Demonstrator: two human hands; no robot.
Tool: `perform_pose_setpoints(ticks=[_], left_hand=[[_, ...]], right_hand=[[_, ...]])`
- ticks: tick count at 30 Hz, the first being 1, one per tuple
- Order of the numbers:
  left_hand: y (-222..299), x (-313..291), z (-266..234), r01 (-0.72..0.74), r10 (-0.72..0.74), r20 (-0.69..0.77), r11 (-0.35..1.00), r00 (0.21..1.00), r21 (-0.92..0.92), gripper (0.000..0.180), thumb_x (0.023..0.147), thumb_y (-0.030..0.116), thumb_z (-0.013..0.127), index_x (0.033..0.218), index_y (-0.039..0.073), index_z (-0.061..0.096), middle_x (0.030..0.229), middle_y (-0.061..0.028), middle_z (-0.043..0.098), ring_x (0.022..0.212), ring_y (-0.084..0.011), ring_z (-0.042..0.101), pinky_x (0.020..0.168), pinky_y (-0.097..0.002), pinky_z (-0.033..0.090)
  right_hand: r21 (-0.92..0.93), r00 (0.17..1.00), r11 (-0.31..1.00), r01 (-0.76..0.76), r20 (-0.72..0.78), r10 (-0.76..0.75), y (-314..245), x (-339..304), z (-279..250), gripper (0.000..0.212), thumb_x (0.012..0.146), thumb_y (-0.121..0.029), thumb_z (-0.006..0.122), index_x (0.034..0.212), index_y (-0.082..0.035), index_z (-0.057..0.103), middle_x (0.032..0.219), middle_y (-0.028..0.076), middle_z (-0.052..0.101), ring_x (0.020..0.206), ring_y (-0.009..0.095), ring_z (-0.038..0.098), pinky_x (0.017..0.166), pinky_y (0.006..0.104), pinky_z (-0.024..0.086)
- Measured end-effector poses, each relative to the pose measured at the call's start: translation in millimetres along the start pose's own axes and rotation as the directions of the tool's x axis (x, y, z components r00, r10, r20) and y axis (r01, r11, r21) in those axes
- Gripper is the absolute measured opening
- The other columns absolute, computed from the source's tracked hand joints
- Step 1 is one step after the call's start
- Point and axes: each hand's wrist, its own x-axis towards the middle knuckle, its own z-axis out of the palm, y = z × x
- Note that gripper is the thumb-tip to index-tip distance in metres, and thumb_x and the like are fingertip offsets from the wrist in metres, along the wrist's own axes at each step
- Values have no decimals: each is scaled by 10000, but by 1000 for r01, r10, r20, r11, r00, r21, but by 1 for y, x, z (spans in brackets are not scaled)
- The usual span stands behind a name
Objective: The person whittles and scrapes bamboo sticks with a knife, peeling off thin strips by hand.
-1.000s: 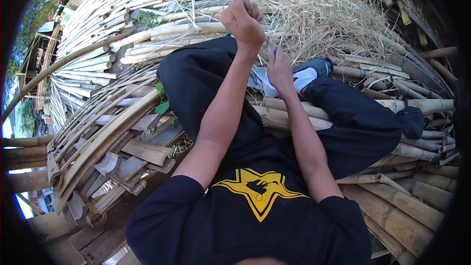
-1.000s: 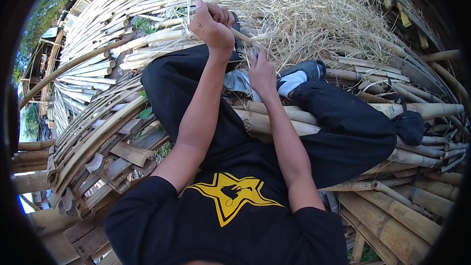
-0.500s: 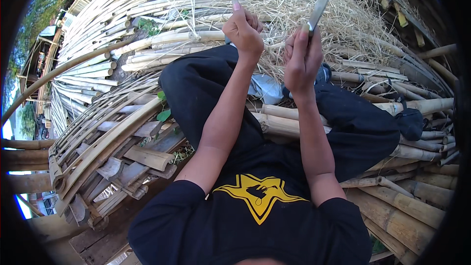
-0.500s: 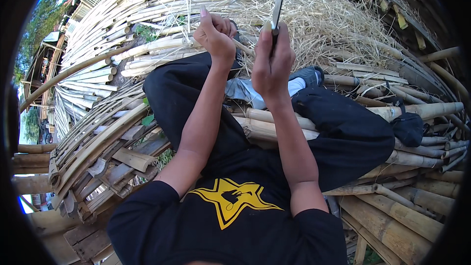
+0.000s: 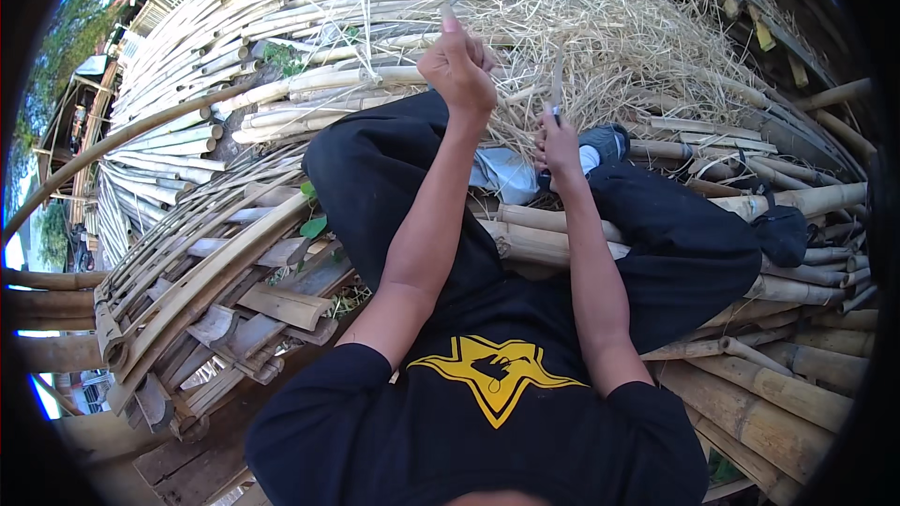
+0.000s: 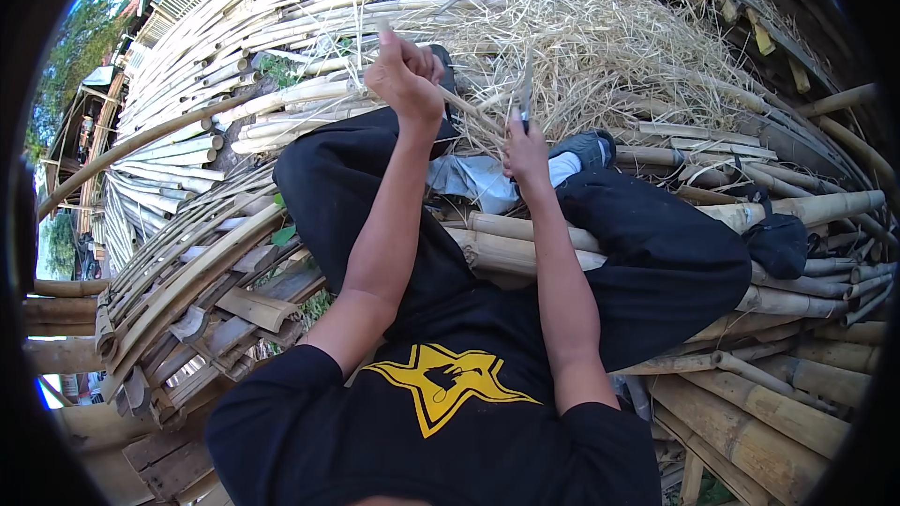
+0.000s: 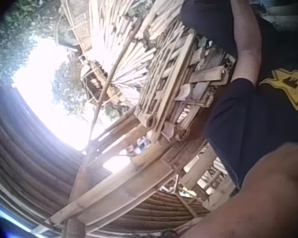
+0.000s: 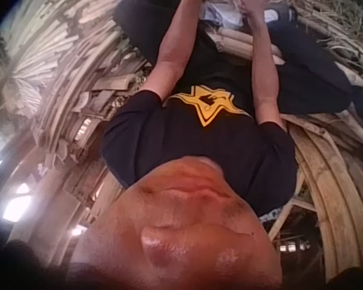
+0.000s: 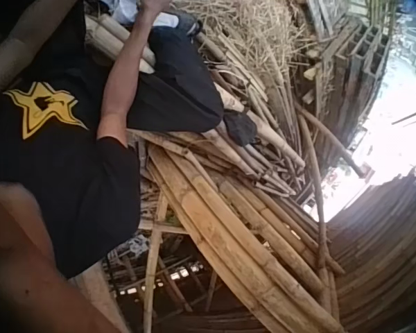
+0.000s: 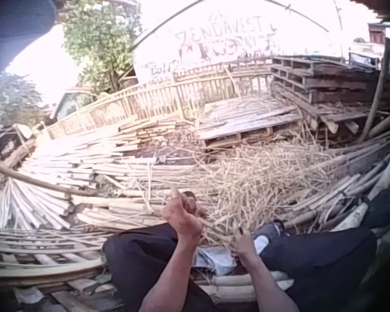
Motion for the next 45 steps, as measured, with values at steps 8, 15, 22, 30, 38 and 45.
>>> perform_pose_setpoints(ticks=[8, 15, 22, 30, 38, 45], left_hand=[[21, 6, 5, -139, 138, 30, 990, 990, 29, 529, 978, 226, 428, 494, 82, 269, 456, 28, 254, 381, -49, 259, 342, -223, 209], [0, -3, 5, -57, 62, 72, 996, 996, -65, 535, 999, 270, 355, 511, 76, 255, 450, 24, 237, 388, -59, 249, 358, -227, 210], [0, -2, 0, -17, 24, 75, 996, 997, -92, 492, 992, 215, 345, 530, 56, 281, 478, 20, 257, 403, -59, 221, 368, -229, 195], [0, -2, 2, -68, 70, 75, 997, 995, -26, 507, 974, 254, 396, 517, 76, 265, 461, 14, 242, 374, -76, 225, 350, -243, 206], [-3, -5, -6, -44, 42, 30, 997, 999, 69, 493, 956, 208, 489, 504, 29, 402, 437, 19, 347, 386, -37, 283, 369, -227, 211], [-3, -1, 0, -17, 22, 69, 997, 997, -73, 540, 966, 219, 480, 483, 73, 289, 420, 27, 296, 375, -30, 229, 349, -227, 185]], right_hand=[[115, 992, 987, 109, -71, -101, -13, -2, -12, 316, 960, -397, 427, 859, -97, 438, 530, -28, 331, 351, 76, 287, 324, 251, 249], [31, 994, 995, 99, -51, -97, -16, -10, -4, 335, 952, -401, 434, 865, -78, 448, 521, -14, 356, 356, 84, 334, 331, 267, 266], [-638, 636, 491, 593, -4, -772, -41, -35, 19, 260, 967, -309, 456, 914, -55, 450, 583, -1, 458, 430, 61, 407, 380, 205, 293], [-297, 350, 296, 908, 146, -925, -20, -54, 36, 100, 927, -107, 457, 946, -12, 431, 666, 116, 543, 510, 207, 540, 468, 332, 402], [-78, 899, 961, -267, 338, 277, 45, 17, 2, 316, 957, -386, 416, 885, -81, 461, 578, 58, 476, 386, 192, 435, 369, 345, 346], [-237, 794, 765, 599, 53, -605, -52, -40, 40, 262, 978, -342, 416, 897, -93, 427, 586, -19, 374, 412, 66, 323, 365, 235, 273]])
